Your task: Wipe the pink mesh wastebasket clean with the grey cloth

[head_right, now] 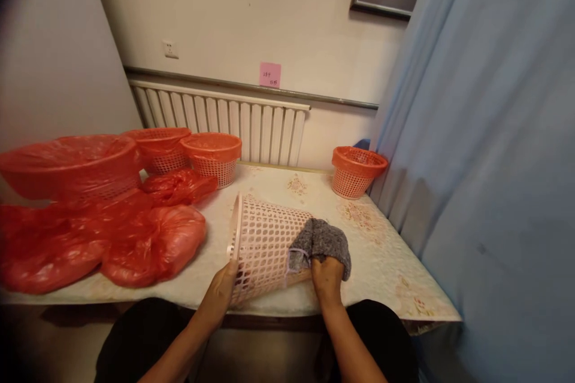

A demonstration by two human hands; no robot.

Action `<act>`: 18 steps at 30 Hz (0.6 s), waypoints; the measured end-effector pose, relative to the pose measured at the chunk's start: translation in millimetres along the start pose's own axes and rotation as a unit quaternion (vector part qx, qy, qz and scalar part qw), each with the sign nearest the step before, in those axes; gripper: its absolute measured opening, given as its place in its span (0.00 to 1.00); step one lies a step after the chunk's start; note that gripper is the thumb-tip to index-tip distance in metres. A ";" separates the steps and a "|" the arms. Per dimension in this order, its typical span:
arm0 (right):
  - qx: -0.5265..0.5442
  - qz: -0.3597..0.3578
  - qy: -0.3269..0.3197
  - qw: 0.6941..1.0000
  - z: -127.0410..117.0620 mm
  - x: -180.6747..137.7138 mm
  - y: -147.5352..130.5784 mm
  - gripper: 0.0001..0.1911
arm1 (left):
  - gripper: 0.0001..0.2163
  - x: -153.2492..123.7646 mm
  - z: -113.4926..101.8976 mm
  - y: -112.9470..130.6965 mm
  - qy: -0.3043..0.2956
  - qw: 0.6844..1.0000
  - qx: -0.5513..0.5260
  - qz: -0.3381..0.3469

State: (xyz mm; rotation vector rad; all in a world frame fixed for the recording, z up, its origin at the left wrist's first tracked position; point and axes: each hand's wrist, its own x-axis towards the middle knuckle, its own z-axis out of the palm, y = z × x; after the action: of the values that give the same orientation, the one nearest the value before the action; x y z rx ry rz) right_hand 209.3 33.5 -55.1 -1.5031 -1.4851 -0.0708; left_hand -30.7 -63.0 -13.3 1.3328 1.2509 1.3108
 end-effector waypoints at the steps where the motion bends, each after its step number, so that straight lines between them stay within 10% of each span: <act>1: -0.004 0.012 -0.002 1.000 -1.0 1.1 -4.4 0.13 | 0.27 -0.1 0.7 1.1 0.003 1.000 0.001 0.002; 10: 0.090 -0.292 0.039 0.951 35.7 -76.5 -102.0 0.21 | 0.28 5.2 -0.8 3.7 0.062 0.997 0.042 0.031; 18: 0.050 -0.281 0.032 0.958 42.4 -50.6 -47.1 0.18 | 0.27 7.8 -4.6 -0.5 0.030 0.999 0.013 0.016</act>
State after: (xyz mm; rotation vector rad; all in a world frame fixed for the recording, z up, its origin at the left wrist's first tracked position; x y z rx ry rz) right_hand 135.7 13.1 -82.2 -0.9515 -1.7940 -0.3739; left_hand -35.8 -55.6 -12.5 1.3464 1.2962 1.3704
